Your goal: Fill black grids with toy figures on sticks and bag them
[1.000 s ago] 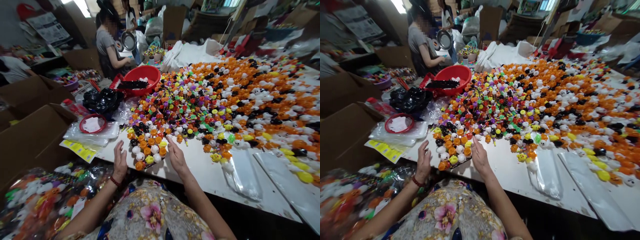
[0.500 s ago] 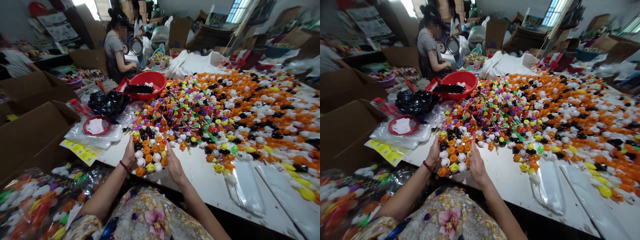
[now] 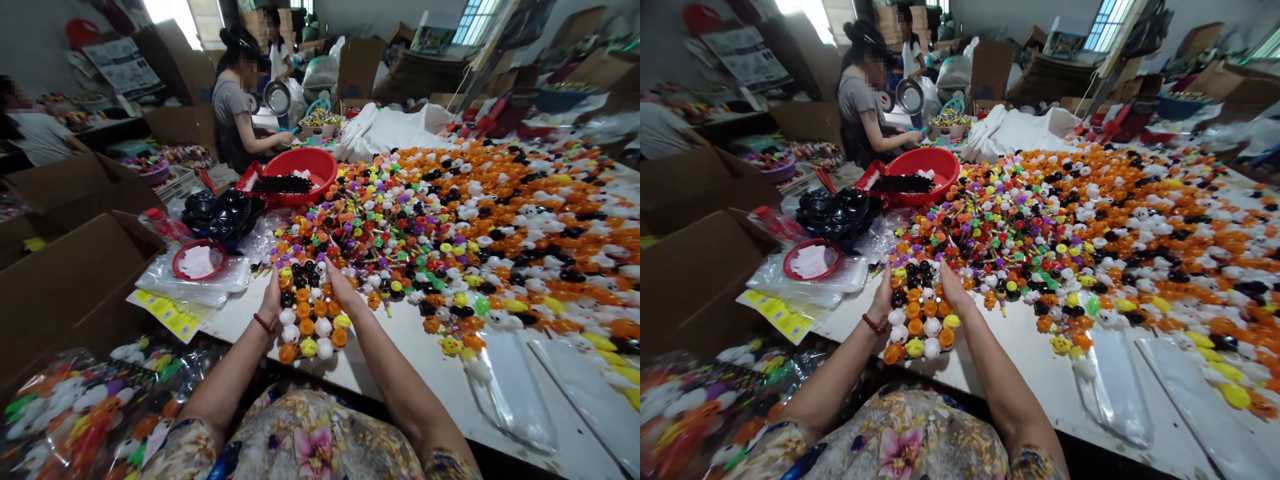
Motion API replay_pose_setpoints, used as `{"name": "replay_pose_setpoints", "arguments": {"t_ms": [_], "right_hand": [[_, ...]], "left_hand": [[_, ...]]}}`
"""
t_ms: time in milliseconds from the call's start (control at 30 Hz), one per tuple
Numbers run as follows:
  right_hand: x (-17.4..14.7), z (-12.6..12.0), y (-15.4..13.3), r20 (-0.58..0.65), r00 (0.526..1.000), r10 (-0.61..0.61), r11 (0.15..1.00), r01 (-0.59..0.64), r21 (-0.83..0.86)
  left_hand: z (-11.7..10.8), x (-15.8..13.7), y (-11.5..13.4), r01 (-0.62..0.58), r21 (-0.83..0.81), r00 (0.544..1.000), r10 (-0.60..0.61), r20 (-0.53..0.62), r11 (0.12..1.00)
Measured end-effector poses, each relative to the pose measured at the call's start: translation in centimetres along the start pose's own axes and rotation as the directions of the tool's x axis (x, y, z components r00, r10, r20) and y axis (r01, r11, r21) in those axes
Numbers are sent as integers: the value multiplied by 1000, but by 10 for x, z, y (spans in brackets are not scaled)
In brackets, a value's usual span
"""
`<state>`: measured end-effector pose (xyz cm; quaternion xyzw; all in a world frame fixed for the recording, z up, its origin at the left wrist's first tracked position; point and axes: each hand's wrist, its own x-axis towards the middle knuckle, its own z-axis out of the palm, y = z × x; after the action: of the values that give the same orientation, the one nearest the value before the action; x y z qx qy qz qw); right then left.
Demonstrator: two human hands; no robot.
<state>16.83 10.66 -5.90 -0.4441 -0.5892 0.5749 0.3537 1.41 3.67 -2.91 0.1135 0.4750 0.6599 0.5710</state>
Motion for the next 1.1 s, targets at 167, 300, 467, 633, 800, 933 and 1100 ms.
{"name": "replay_pose_setpoints", "arguments": {"t_ms": [167,300,467,633,800,933,1100], "right_hand": [[-7,2,4,-63,997,-46,988,36,-152],[-8,1,6,-72,994,-84,977,68,-202],[-8,-5,4,-70,997,-24,984,11,-179],[-8,-8,-2,-103,994,-27,990,12,-141],[-7,-7,-4,-84,990,-114,973,94,-212],[-3,-6,-1,-48,983,-176,944,154,-293],[-9,1,-8,-43,985,-165,934,142,-328]], "left_hand": [[1,4,-4,10,72,999,-13,41,997],[-2,6,-7,17,115,999,-23,49,993],[-10,17,3,38,154,986,-62,157,987],[-10,50,27,-83,346,979,11,205,935],[8,65,41,-76,469,928,-109,355,880],[18,57,49,-179,603,912,-98,397,778],[22,48,52,-264,748,927,-53,370,610]]}}
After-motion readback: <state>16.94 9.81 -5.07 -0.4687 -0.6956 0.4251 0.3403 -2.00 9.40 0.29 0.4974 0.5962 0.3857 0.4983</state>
